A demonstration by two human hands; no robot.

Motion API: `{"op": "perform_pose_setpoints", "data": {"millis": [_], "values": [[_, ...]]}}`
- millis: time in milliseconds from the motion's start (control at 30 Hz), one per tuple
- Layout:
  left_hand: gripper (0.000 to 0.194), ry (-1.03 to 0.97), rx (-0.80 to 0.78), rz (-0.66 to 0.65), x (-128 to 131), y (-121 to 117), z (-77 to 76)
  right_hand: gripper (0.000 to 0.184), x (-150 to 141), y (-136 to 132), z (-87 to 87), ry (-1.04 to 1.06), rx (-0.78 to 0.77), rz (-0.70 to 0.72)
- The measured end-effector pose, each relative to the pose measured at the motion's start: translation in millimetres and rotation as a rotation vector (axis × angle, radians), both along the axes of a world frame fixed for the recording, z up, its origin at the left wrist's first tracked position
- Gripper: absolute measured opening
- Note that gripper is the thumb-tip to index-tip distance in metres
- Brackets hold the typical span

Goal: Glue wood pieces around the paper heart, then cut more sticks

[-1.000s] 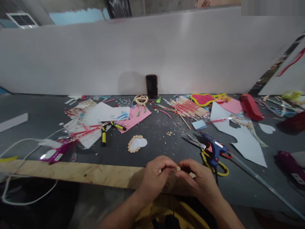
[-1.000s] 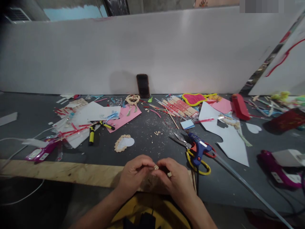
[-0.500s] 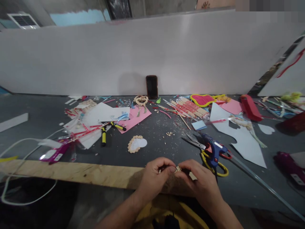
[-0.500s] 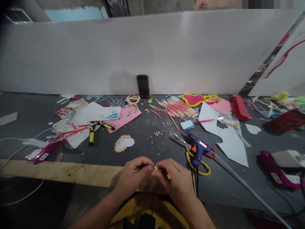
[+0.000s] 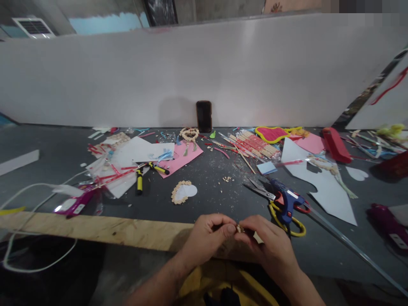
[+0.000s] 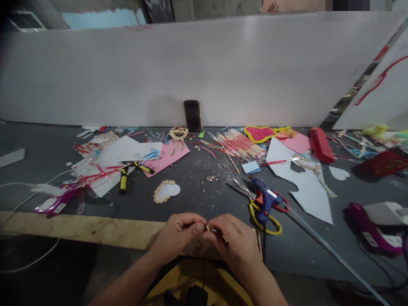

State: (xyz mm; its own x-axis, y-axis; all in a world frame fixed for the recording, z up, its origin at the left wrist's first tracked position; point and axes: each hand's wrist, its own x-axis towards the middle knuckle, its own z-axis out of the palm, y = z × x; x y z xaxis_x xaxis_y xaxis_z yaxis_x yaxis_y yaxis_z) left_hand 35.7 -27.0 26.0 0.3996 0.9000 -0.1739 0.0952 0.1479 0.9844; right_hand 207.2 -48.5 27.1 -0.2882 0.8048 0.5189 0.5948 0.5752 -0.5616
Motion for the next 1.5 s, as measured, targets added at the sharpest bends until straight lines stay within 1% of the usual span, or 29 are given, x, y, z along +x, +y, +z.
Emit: {"op": "perform_pose_setpoints", "data": {"millis": [100, 267, 367, 500, 533, 633, 667, 800, 900, 1100, 1300, 1400, 1500], "values": [[0.027, -0.068, -0.114, -0.029, -1, 1, -1.5, 0.009, 0, 0, 1.4, -0.013, -0.004, 0.037], [0.029, -0.229, -0.315, -0.040, -2, 0, -6.3, 0.009, -2, -2, 0.9, -0.004, -0.006, 0.065], [0.027, -0.280, -0.347, -0.034, -1, 0, -8.9, 0.011, -3, -4, -1.0, 0.013, 0.002, 0.071], [0.028, -0.314, -0.360, -0.023, 1, -1, -9.0, 0.009, -3, -6, -4.0, 0.016, -0.005, 0.050], [0.028, -0.318, -0.366, -0.017, 1, -1, -8.7, 0.013, -3, -6, -4.9, 0.015, -0.006, 0.042], [0.029, -0.330, -0.399, 0.014, 2, -2, -8.3, 0.034, 0, -8, -7.2, 0.016, -0.024, 0.018], [0.029, -0.334, -0.405, 0.021, 2, -2, -8.5, 0.036, 0, -8, -7.6, 0.022, -0.038, 0.013], [0.029, -0.331, -0.395, 0.012, 1, -2, -10.2, 0.023, 1, -9, -5.1, 0.078, -0.085, 0.046], [0.030, -0.313, -0.376, 0.007, 0, -1, -10.4, 0.020, 1, -9, -1.4, 0.093, -0.084, 0.034], [0.028, -0.307, -0.328, -0.002, 0, -1, -11.9, 0.018, 0, -10, 0.3, 0.073, -0.064, 0.034], [0.029, -0.290, -0.349, -0.005, 1, -4, -13.9, 0.019, -2, -11, 0.4, 0.094, -0.059, 0.060], [0.031, -0.250, -0.303, 0.016, 2, -3, -11.0, 0.015, -4, -10, 1.3, 0.063, -0.063, 0.032], [0.032, -0.249, -0.267, 0.007, 1, -1, -9.4, 0.014, -5, -8, 1.2, 0.025, -0.040, -0.011]]}}
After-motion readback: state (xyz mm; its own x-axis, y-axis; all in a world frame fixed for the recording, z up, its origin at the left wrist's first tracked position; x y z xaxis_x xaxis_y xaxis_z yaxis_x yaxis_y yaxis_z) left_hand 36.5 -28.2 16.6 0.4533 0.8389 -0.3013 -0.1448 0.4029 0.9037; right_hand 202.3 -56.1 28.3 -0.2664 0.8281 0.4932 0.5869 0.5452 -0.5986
